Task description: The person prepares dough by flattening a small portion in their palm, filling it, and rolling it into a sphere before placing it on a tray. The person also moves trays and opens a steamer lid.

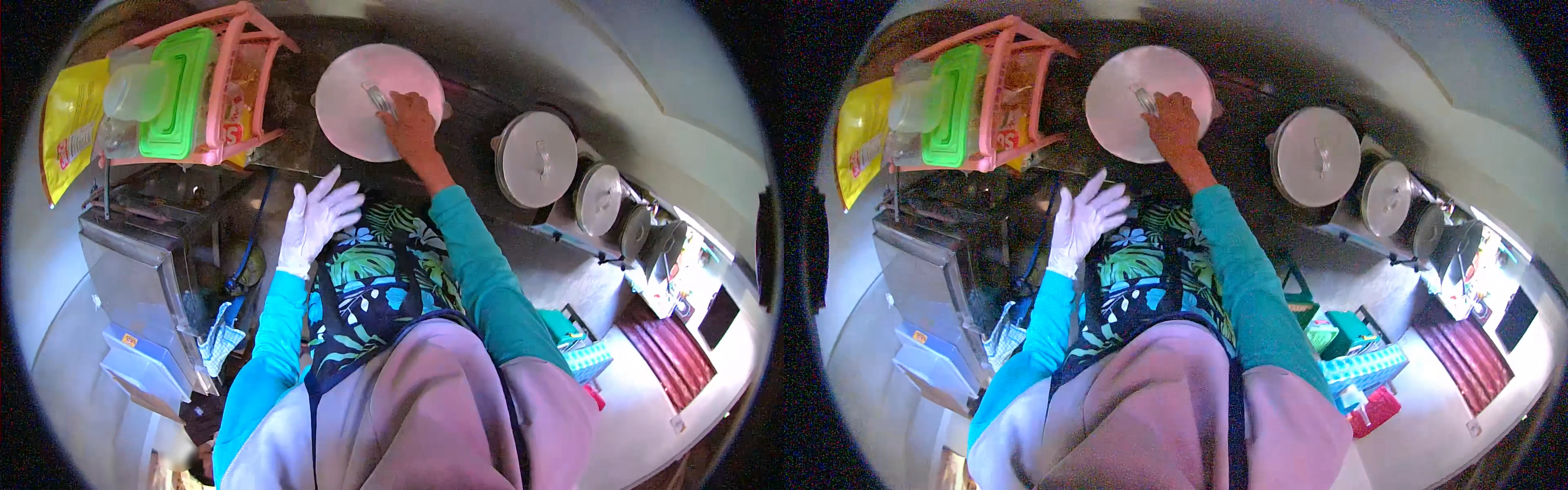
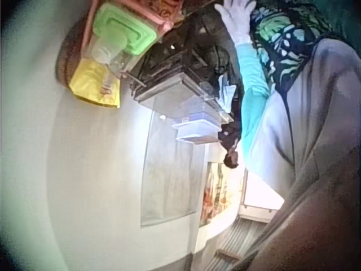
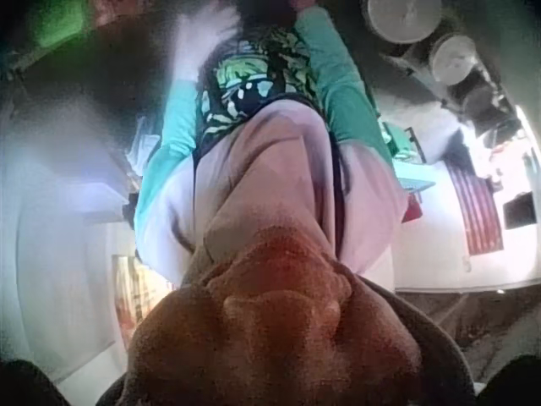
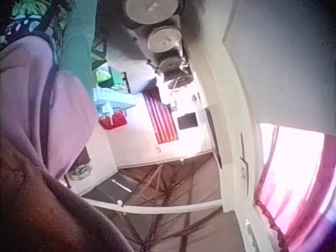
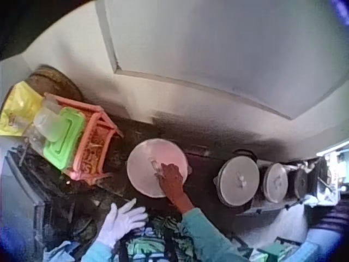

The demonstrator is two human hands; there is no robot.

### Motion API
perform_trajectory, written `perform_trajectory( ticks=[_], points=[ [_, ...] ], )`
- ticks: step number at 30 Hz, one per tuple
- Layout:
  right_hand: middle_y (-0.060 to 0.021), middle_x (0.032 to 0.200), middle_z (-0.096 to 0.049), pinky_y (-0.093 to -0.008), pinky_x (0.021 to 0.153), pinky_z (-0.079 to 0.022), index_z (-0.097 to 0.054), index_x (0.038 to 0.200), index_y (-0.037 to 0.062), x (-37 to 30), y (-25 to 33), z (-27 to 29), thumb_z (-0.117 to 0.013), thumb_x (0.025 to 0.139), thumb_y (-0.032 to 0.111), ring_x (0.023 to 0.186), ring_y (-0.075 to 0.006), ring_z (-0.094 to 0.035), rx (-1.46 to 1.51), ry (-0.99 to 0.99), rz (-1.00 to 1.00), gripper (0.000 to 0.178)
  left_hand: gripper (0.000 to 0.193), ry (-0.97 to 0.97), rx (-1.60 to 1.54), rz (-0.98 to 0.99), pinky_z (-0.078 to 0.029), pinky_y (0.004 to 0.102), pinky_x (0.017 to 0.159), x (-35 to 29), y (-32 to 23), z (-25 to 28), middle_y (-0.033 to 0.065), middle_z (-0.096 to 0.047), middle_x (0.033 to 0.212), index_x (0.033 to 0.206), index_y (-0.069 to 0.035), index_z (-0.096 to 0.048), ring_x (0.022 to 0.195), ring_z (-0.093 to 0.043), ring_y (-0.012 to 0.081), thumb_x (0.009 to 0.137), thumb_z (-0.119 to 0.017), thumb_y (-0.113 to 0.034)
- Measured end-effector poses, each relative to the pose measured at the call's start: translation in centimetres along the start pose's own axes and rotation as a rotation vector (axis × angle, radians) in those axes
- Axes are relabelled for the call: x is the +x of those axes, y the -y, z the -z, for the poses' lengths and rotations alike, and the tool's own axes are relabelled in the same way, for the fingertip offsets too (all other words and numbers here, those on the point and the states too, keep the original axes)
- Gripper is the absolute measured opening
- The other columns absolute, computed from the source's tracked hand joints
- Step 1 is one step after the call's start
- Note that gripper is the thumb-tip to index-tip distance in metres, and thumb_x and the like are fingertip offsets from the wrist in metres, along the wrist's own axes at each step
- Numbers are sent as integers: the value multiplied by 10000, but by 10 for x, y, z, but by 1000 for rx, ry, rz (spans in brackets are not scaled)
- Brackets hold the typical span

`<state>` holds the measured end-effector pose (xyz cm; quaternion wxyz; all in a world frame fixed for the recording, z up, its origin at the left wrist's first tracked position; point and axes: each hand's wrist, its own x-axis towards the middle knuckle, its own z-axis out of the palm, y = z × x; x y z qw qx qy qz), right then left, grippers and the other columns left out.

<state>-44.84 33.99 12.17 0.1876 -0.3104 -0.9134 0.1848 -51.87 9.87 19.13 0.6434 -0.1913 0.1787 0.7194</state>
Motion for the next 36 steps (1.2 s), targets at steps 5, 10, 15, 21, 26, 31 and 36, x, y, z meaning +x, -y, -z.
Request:
perform_trajectory(
  ticks=[5, 10, 15, 21, 26, 31, 36],
  points=[
    [-93, 915, -681, -308, 640, -505, -681, 1032, 36, -58, -16, 83, -655, 874, 338, 740, -171, -631, 928, 237, -589, 341, 713, 189, -222, 54, -352, 613, 1032, 59, 39, -64, 342, -324, 1412, 1459, -70, -291, 1304, -339, 497, 925, -502, -492],
    [25, 813, -613, -234, 632, -448, -683, 1055, 51, -161, -34, 167, -539, 966, 304, 795, -71, -566, 1207, 84, -746, 305, 705, 197, 25, 292, -394, 539, 1039, 98, 118, -98, 322, -321, 1425, 1466, -58, -253, 1296, -390, 439, 942, -497, -462],
    [-24, 833, -660, -248, 643, -478, -682, 1033, 12, -268, -38, 218, -594, 927, 191, 753, -81, -599, 1236, 65, -966, 226, 556, -337, 1108, 519, -532, 423, 835, 108, 213, -95, 259, -575, 1202, 1349, -54, -453, 1076, -605, 344, 934, -542, -415],
    [-70, 758, -665, -285, 568, -508, -693, 977, 21, -392, -68, 323, -687, 763, 37, 624, -120, -618, 994, -129, -1325, 215, 497, 766, 2369, 174, -326, 378, 1078, 84, 334, -133, 187, -531, 1327, 1291, -14, -543, 1263, -471, 244, 907, -580, -326],
    [-149, 1068, -673, -444, 856, -492, -613, 1180, 27, -557, -52, 306, -631, 811, 233, 960, -355, -624, 569, -310, -1173, 423, 503, 528, 1821, 584, -325, 322, 1076, 44, 425, -150, 187, -506, 1346, 1302, 99, -478, 1261, -470, 234, 922, -574, -216],
    [-174, 1017, -677, -446, 778, -504, -675, 962, 17, -667, 83, 223, -583, 826, 257, 886, -365, -642, 760, -7, -1630, 291, 559, 549, 2068, 851, -371, 322, 949, -11, 476, -184, 76, -581, 1233, 1299, -19, -538, 1123, -520, 161, 898, -594, -404],
    [-214, 832, -652, -481, 672, -480, -659, 835, 23, -665, 213, 46, -560, 805, 202, 733, -378, -628, 552, -59, -2069, 207, 549, 582, 2220, 1080, -346, 399, 997, 41, 482, -124, 154, -530, 1328, 1307, -27, -534, 1218, -495, 212, 898, -591, -388]
  ],
)
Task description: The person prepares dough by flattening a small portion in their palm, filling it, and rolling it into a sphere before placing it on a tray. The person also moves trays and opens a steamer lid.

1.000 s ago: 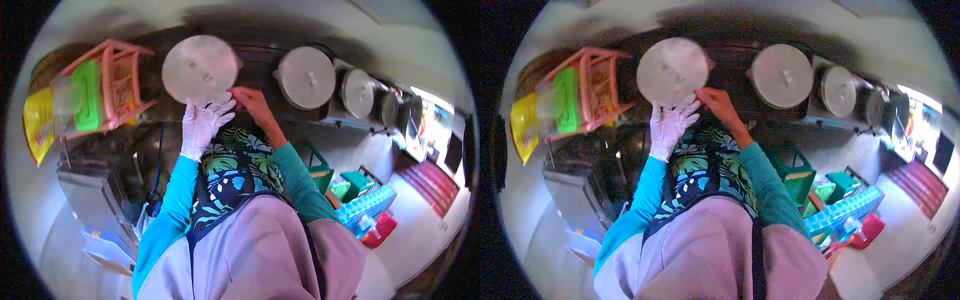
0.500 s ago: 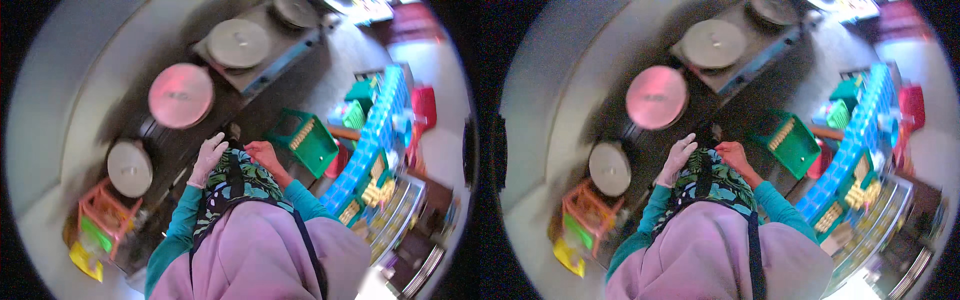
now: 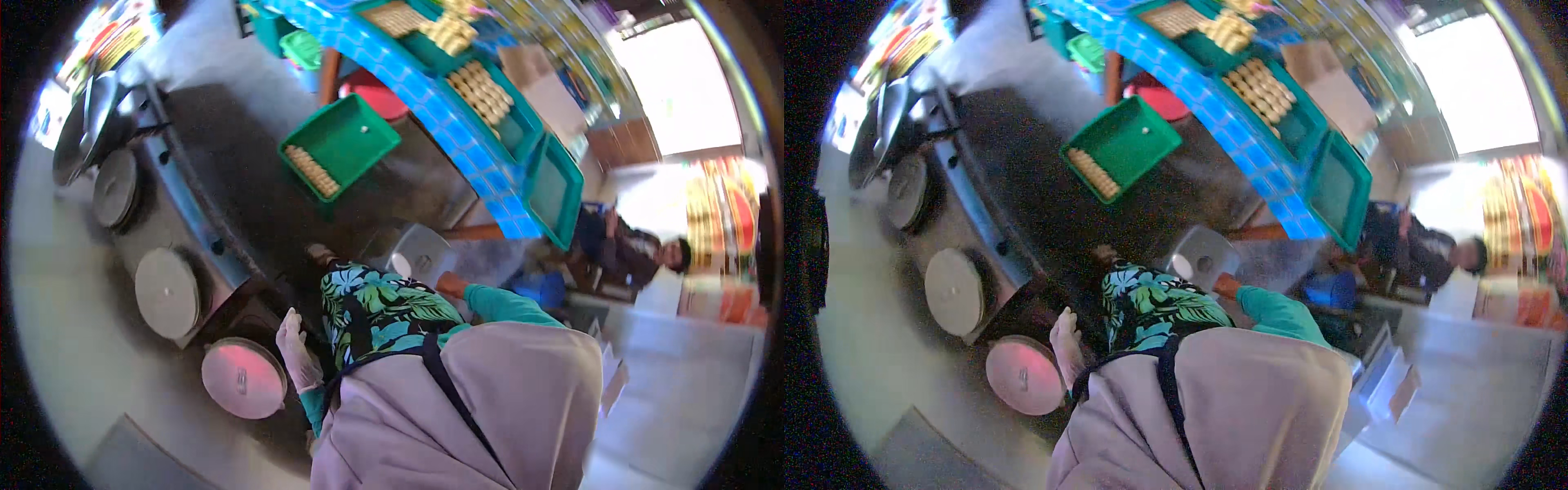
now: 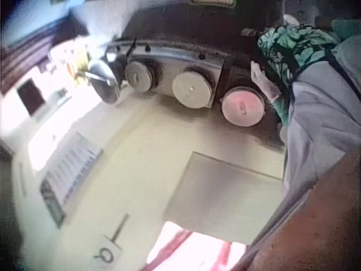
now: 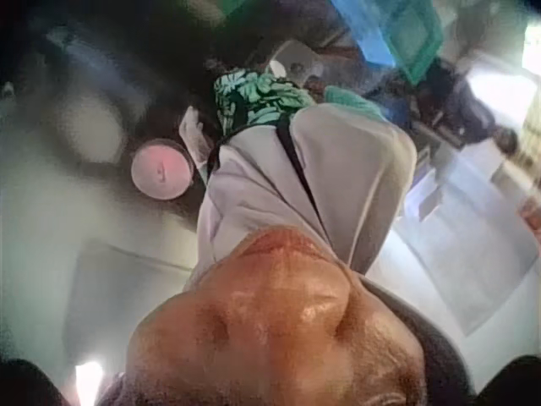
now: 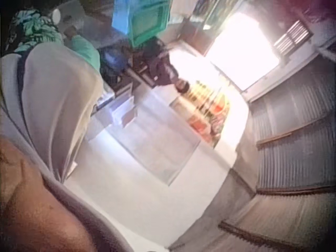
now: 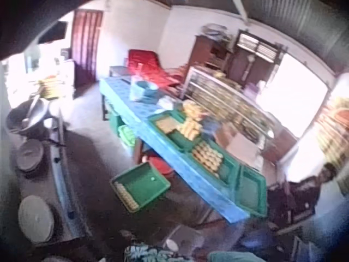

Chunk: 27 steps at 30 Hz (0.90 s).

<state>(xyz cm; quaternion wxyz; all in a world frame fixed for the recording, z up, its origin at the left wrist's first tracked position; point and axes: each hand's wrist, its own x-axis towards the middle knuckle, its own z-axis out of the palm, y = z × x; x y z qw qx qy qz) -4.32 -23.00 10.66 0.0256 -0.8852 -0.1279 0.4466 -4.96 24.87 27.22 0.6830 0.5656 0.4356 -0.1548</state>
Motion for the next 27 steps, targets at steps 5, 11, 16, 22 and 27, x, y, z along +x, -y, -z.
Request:
perform_trajectory(
  ticks=[5, 11, 16, 22, 27],
  points=[
    [-199, 810, -636, -448, 632, -465, -643, 883, 25, 21, 8, -14, -504, 898, 312, 677, -344, -594, 361, -337, -117, 319, 544, 139, -33, 38, -345, 410, 984, 21, 6, -35, 185, -547, 1288, 1297, -46, -540, 1224, -494, 257, 896, -580, -412],
    [-175, 1016, -649, -454, 859, -420, -555, 1287, 177, 63, 116, 104, -439, 914, 558, 995, -357, -580, 431, -459, 365, 546, 531, 225, 151, -68, -344, 400, 1005, 52, -69, -68, 92, -567, 1214, 1267, -40, -554, 1201, -484, 228, 881, -595, -403],
    [-85, 1191, -620, -459, 814, -460, -554, 1289, 172, 133, 51, 139, -564, 845, 555, 1051, -301, -569, 514, 70, 130, 586, 601, 292, 99, -78, -391, 407, 968, 123, -112, -121, 141, -505, 1258, 1299, -28, -511, 1221, -458, 269, 868, -611, -436],
    [-143, 1227, -570, -422, 791, -485, -515, 1297, 53, 234, 58, 222, -735, 768, 399, 1097, -301, -536, 1807, -393, -350, 670, 631, 107, -74, 148, -469, 410, 853, 282, -98, -149, 190, -559, 1190, 1300, -9, -458, 996, -570, 270, 849, -644, -408],
    [-96, 1077, -593, -392, 679, -492, -538, 1213, 56, 315, 49, 229, -761, 758, 366, 979, -261, -552, 2023, -472, -417, 594, 738, 223, -38, 120, -404, 451, 975, 360, -115, -212, 171, -396, 1394, 1410, -57, -359, 1271, -399, 347, 842, -663, -417]
  ],
)
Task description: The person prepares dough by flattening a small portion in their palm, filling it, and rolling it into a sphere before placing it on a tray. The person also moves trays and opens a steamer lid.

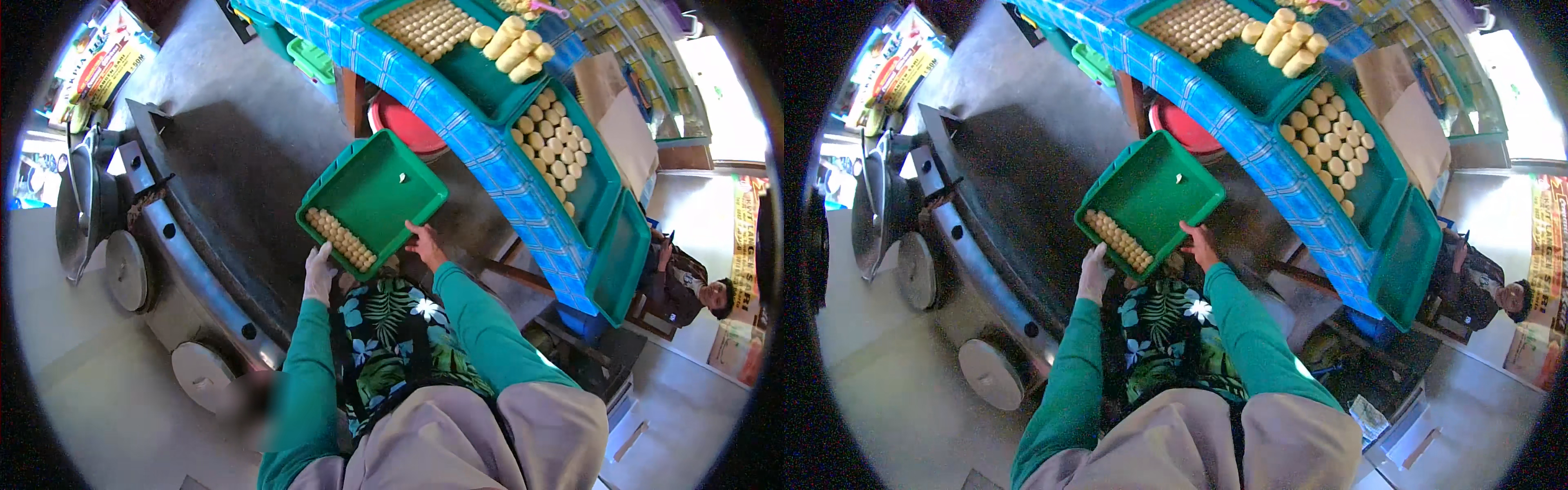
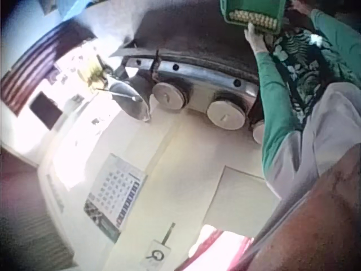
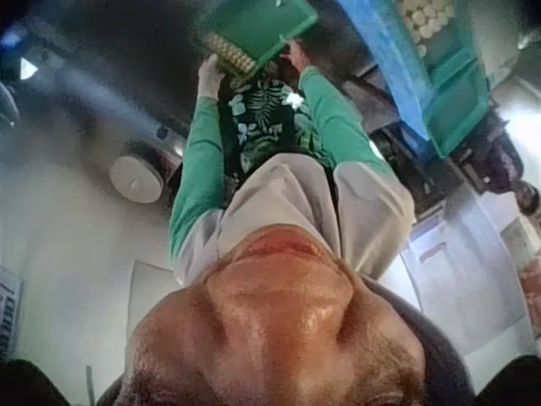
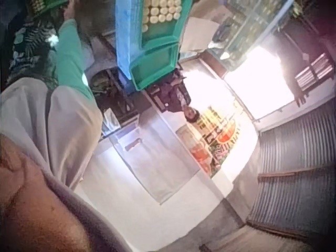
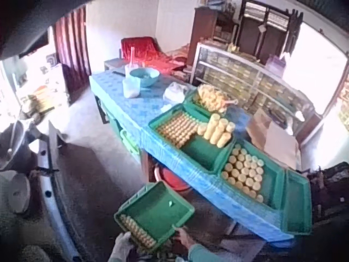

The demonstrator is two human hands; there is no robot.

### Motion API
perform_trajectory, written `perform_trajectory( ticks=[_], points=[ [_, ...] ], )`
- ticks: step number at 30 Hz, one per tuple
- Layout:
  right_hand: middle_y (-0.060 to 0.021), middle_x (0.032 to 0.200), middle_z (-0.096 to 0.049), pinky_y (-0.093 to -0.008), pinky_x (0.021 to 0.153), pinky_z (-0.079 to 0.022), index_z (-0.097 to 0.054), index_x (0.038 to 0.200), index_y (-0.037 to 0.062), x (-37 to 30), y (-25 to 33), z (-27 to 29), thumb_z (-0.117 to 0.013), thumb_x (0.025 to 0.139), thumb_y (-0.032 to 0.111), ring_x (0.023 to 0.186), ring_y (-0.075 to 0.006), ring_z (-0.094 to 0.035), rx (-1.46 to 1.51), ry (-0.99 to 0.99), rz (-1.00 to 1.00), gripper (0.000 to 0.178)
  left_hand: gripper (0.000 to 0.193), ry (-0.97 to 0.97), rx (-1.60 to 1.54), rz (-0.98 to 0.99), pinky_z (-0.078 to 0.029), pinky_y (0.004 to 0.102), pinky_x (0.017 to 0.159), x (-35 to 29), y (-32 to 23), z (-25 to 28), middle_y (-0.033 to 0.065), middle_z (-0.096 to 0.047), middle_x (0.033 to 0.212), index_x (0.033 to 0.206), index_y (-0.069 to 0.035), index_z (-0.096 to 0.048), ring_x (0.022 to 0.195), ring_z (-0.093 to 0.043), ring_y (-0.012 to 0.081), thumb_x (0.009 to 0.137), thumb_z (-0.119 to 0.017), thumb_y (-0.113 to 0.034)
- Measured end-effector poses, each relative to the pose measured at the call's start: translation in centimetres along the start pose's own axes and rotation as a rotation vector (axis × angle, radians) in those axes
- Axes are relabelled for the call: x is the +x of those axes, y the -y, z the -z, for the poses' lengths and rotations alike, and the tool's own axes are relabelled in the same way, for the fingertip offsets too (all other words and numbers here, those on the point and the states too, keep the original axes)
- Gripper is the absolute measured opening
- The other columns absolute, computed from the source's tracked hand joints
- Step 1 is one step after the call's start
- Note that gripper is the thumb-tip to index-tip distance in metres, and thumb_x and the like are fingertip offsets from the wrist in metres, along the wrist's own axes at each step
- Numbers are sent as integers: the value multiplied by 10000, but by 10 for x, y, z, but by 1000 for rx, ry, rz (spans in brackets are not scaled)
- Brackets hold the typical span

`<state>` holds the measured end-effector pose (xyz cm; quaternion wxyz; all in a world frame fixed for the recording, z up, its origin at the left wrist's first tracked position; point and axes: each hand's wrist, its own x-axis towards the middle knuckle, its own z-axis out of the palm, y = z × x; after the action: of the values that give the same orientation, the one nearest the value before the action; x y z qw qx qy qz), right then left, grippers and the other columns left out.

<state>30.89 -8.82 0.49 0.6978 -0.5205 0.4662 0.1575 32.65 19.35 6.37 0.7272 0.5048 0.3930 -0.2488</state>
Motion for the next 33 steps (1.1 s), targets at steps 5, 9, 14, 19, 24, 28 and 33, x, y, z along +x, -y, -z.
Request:
perform_trajectory(
  ticks=[5, 9, 14, 19, 24, 28, 33],
  points=[
    [-61, 854, -587, -330, 531, -478, -611, 950, 87, 45, -14, -5, -724, 734, 339, 736, -209, -568, -76, -7, 20, 351, 700, 356, -301, -28, -346, 455, 1054, 56, -6, -29, 132, -381, 1416, 1419, -65, -329, 1280, -405, 295, 895, -575, -460],
    [-72, 791, -565, -310, 487, -484, -591, 922, 42, -2, -29, 9, -663, 741, 235, 699, -205, -570, -50, 77, 129, 274, 901, 495, -565, -85, -257, 470, 1113, 47, 5, 0, 142, -284, 1495, 1462, -45, -242, 1348, -311, 313, 870, -352, -715],
    [-105, 809, -569, -325, 441, -480, -575, 946, 23, -99, 35, 7, -658, 725, 118, 677, -217, -570, -61, 134, 144, 255, 1032, 293, -675, 40, -176, 469, 1146, 22, 12, 43, 136, -175, 1553, 1501, -94, -183, 1401, -206, 338, 791, -270, -838],
    [-127, 802, -633, -360, 436, -492, -627, 882, -27, -180, 18, 66, -706, 701, 31, 632, -249, -621, -263, 14, 499, 206, 895, 289, -296, 20, -282, 487, 1107, -20, 7, 34, 135, -344, 1471, 1430, -95, -343, 1333, -352, 324, 825, -389, -753],
    [-133, 855, -671, -340, 496, -519, -651, 896, 2, -260, 48, 137, -715, 703, 50, 634, -245, -644, -630, -25, 1078, 209, 858, 462, 41, -96, -329, 478, 1082, -40, -15, 21, 159, -320, 1474, 1447, -92, -296, 1324, -358, 333, 851, -433, -692],
    [-114, 778, -625, -357, 449, -477, -638, 849, 46, -295, 72, 201, -690, 720, 112, 623, -277, -617, 490, -319, 269, 154, 919, 217, -198, 304, -216, 528, 1122, -23, -8, 2, 243, -132, 1533, 1506, -83, -40, 1400, -185, 433, 891, -406, -660],
    [-118, 722, -571, -286, 441, -443, -582, 796, 23, -292, 125, 295, -643, 748, 98, 568, -237, -560, 513, -670, 637, 109, 899, 246, -18, 325, -228, 498, 1124, -22, -9, -26, 237, -145, 1534, 1500, -50, -50, 1403, -200, 409, 911, -380, -642]
  ],
)
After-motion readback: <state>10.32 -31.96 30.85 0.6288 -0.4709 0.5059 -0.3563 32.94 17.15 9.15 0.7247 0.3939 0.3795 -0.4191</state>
